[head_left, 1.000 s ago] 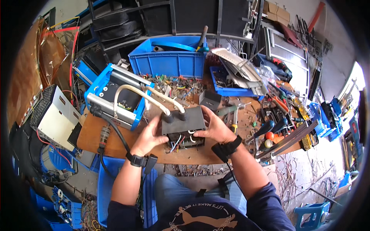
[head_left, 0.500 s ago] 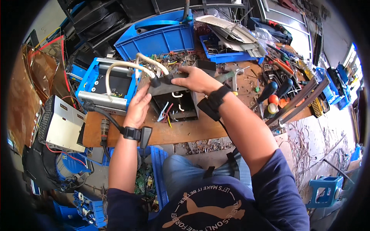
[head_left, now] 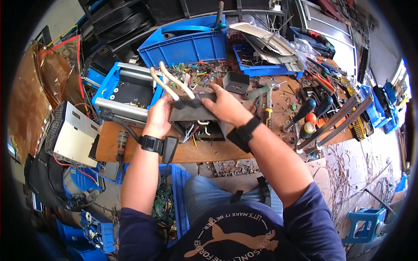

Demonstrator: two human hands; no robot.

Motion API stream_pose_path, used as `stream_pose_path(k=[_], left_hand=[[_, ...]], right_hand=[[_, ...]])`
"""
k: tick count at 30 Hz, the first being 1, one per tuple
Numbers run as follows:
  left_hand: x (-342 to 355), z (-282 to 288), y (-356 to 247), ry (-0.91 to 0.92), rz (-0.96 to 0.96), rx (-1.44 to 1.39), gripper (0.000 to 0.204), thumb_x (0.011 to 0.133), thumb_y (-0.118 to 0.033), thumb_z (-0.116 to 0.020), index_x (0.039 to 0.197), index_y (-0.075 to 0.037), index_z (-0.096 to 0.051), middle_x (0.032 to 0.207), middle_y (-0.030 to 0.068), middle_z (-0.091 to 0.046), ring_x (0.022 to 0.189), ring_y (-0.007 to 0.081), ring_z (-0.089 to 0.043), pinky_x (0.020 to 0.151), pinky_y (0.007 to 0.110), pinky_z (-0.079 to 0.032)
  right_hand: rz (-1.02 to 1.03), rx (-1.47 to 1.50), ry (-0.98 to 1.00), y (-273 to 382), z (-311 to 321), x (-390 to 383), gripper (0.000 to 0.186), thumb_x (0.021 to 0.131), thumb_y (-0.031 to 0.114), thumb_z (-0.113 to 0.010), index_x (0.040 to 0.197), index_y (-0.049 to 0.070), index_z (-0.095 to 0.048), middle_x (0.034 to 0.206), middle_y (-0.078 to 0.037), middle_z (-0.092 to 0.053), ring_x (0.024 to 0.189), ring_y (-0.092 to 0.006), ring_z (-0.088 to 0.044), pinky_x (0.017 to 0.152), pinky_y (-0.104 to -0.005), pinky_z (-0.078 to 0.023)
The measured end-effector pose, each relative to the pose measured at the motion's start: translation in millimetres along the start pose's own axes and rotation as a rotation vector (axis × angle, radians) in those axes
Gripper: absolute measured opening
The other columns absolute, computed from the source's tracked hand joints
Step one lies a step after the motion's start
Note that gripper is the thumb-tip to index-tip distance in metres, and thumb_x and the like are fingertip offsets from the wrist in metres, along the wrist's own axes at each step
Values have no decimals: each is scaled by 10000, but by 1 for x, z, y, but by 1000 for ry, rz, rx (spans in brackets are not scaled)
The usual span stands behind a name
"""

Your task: The person disassembles a black electrical control box on a cluttered workbench. They use pliers to strip wires and a screwdriver to remove screws from the casing and internal components. The person removes the cover, manipulates the internal wiring, and inspects the device throughout the process.

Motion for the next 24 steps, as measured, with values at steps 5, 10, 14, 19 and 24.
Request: stream_pose_path(k=[5, 10, 14, 19, 24], left_hand=[[-4, -6, 9, -36, 86, 82, 345, 976, -327, -531, 1199, -84, -633, 1171, 60, -643, 1087, 197, -594, 957, 370, -448], [-15, -7, 13, -202, -8, 136, 300, 961, -310, -589, 1113, -56, -636, 1035, 68, -650, 945, 196, -623, 842, 375, -495], [-39, 1, 18, -196, 4, -2, 349, 962, -354, -610, 1132, -49, -595, 1030, 63, -641, 908, 179, -618, 805, 378, -499], [-101, 3, 27, -259, 306, 216, 545, 930, -597, -519, 1265, -168, -543, 1198, 19, -588, 1147, 226, -579, 847, 553, -509], [-129, 14, 43, -82, 434, -45, 516, 952, -542, -502, 1296, -158, -529, 1008, 16, -628, 949, 260, -662, 731, 523, -577]], right_hand=[[91, 116, -145, -9, 5, -30, 598, 897, 277, -659, 1366, -30, -450, 1252, -290, -581, 1181, -384, -574, 996, -399, -451], [147, 106, -164, 4, 8, -46, 569, 893, 233, -670, 1361, -9, -455, 1257, -268, -579, 1181, -378, -569, 1000, -398, -448], [206, 167, -224, 20, 8, -74, 547, 858, 179, -680, 1325, -7, -465, 1251, -251, -561, 1172, -397, -544, 976, -432, -451], [254, 216, -249, 27, 1, -107, 600, 818, 132, -728, 1337, -3, -458, 1259, -250, -560, 1183, -411, -534, 1007, -444, -438], [300, 214, -302, 26, -4, -134, 784, 723, 155, -820, 1375, -7, -415, 1347, -261, -471, 1255, -420, -461, 1064, -439, -397]])
Point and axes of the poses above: each hand's wrist, its own x-axis towards the middle knuckle, its own z-axis out of the back of the hand, y = z × x, the point moved 7 cm from there along x, towards the middle knuckle
